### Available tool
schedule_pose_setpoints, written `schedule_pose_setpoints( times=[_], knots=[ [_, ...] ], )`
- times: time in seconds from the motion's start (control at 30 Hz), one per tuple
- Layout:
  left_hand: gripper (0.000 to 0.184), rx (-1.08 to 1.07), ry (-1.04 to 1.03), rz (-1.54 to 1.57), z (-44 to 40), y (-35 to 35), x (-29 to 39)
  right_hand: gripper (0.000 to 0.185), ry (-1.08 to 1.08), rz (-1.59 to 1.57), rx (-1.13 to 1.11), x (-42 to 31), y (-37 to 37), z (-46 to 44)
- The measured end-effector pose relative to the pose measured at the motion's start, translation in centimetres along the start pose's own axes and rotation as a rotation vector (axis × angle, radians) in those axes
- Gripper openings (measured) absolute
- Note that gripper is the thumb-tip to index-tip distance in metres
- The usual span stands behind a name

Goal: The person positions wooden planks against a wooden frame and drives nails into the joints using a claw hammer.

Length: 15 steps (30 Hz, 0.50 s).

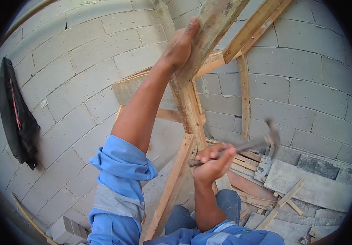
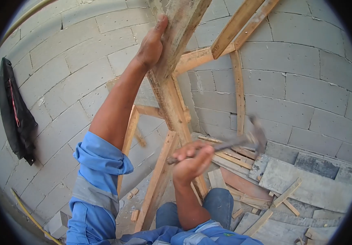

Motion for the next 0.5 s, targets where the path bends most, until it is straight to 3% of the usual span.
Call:
schedule_pose_setpoints(
  times=[0.07, 0.1, 0.13, 0.2, 0.27, 0.3, 0.37, 0.47, 0.5],
  knots=[
    [0.088, -0.008, 0.004, 0.01, 0.2, 0.2, -0.4, 0.036, 0.236, -0.207, 0.299, -0.9, 0.6, -0.8],
    [0.088, -0.018, -0.01, 0.016, -0.2, 0.0, -0.2, 0.029, 0.252, -0.196, 0.246, 0.2, 0.2, 0.1],
    [0.088, -0.042, 0.007, 0.021, -0.4, 0.0, -0.2, 0.028, 0.033, -0.024, -0.137, 3.8, 0.0, 1.2],
    [0.088, -0.083, 0.047, 0.046, -0.4, 0.1, -0.6, 0.027, -0.289, 0.166, -0.49, 5.5, 0.4, 4.0],
    [0.087, 0.022, -0.101, -0.04, -0.8, 0.3, 0.4, 0.028, -0.466, 0.157, -0.476, 3.3, -2.2, 4.6],
    [0.087, 0.077, -0.15, -0.077, -0.4, 0.3, 0.2, 0.029, -0.321, 0.075, -0.36, 3.2, -2.4, 4.4],
    [0.088, -0.032, 0.012, 0.006, 0.5, -0.2, -0.2, 0.03, -0.028, -0.054, -0.088, 2.9, -1.3, 4.4],
    [0.09, -0.059, 0.044, 0.028, 0.2, 0.3, 0.1, 0.034, -0.454, 0.248, -0.513, 5.5, -1.1, 2.0],
    [0.091, -0.053, 0.03, 0.031, 0.1, 0.1, -0.1, 0.036, -0.484, 0.258, -0.509, 5.6, -1.8, 1.9]
  ],
)
Point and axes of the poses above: each hand's wrist, its own z-axis away from the middle knuckle, its own y-axis out of the back of the hand, x = y × z, the point moved 4 cm from there along -z, towards the middle knuckle, and after that the axes turned 13 degrees about y, right-handed, at the moved point
